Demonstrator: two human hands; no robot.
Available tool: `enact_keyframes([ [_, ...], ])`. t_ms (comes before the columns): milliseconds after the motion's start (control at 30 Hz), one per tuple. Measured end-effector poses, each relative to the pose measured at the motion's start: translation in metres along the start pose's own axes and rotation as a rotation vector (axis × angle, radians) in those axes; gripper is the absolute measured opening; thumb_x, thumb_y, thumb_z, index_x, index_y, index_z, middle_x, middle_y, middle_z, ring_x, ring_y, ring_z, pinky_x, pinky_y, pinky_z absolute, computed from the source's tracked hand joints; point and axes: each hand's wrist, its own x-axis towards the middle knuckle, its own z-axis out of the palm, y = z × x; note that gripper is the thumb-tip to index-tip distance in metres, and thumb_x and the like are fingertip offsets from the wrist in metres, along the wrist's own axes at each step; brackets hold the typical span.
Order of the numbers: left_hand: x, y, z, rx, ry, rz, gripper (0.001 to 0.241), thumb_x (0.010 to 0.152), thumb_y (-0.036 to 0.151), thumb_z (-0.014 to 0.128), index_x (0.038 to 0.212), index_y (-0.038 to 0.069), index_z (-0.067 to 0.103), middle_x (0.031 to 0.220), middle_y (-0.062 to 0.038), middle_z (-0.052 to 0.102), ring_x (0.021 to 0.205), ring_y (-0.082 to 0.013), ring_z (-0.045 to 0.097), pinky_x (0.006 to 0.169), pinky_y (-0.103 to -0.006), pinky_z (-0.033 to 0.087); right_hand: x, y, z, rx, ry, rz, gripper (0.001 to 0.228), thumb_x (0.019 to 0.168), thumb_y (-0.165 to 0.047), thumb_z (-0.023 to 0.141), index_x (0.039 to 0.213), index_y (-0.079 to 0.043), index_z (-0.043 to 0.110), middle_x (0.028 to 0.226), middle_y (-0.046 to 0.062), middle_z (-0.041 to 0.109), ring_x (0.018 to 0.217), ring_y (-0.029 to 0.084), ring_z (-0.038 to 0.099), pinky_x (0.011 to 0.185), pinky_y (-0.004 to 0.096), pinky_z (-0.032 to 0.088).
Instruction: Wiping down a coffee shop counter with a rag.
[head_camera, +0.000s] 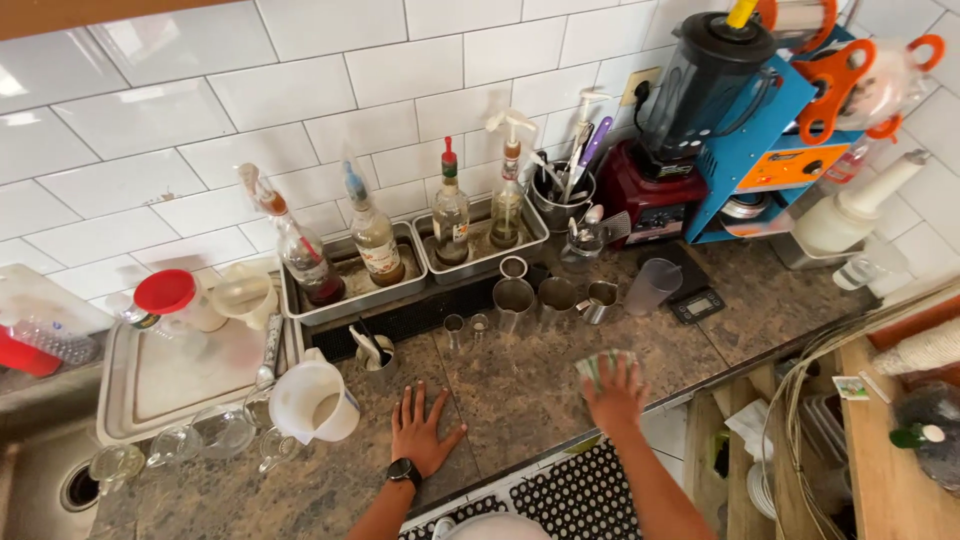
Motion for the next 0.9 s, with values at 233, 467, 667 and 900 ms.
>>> enact_keyframes([
  [233,0.005,-0.005,0.024,-0.014,0.215,0.041,0.088,0.091,0.087,0.044,0.162,0.037,0.034,0.174,-0.01,0.014,0.16,-0.0383,0.011,0.123,-0.0593,0.017,-0.085,-0.113,-0.036,-0.169,-0.328,-0.328,0.076,0.106,-0.06,0.021,0.167,-0.026,-0.01,0.172,0.007,-0.018,0.158,0.036,-0.014,0.122,0.062,-0.011],
  [467,0.003,-0.006,0.027,-0.006,0.24,0.043,0.087,0.091,0.085,0.046,0.161,0.035,0.035,0.175,-0.01,0.013,0.16,-0.0373,0.012,0.123,-0.0573,0.017,-0.083,-0.051,-0.051,-0.071,-0.284,-0.295,0.071,0.104,-0.062,0.027,0.166,-0.041,0.002,0.174,0.005,-0.016,0.158,0.035,-0.003,0.124,0.061,0.007],
  [667,0.001,-0.003,0.017,-0.008,0.151,0.011,0.088,0.09,0.086,0.046,0.163,0.039,0.03,0.175,-0.008,0.01,0.161,-0.0357,0.009,0.125,-0.0571,0.015,0.009,0.009,0.011,-0.001,-0.061,-0.03,0.079,0.098,-0.072,0.018,0.166,-0.036,-0.002,0.174,0.001,-0.016,0.158,0.037,-0.015,0.122,0.067,-0.002],
  [900,0.006,-0.006,0.031,0.038,0.162,-0.003,0.084,0.091,0.087,0.042,0.162,0.042,0.031,0.176,-0.005,0.01,0.16,-0.0348,0.011,0.125,-0.0574,0.018,-0.067,-0.08,-0.01,-0.096,-0.184,-0.333,0.076,0.106,-0.062,0.028,0.168,-0.029,0.0,0.172,0.007,-0.019,0.157,0.038,-0.011,0.122,0.067,-0.004],
])
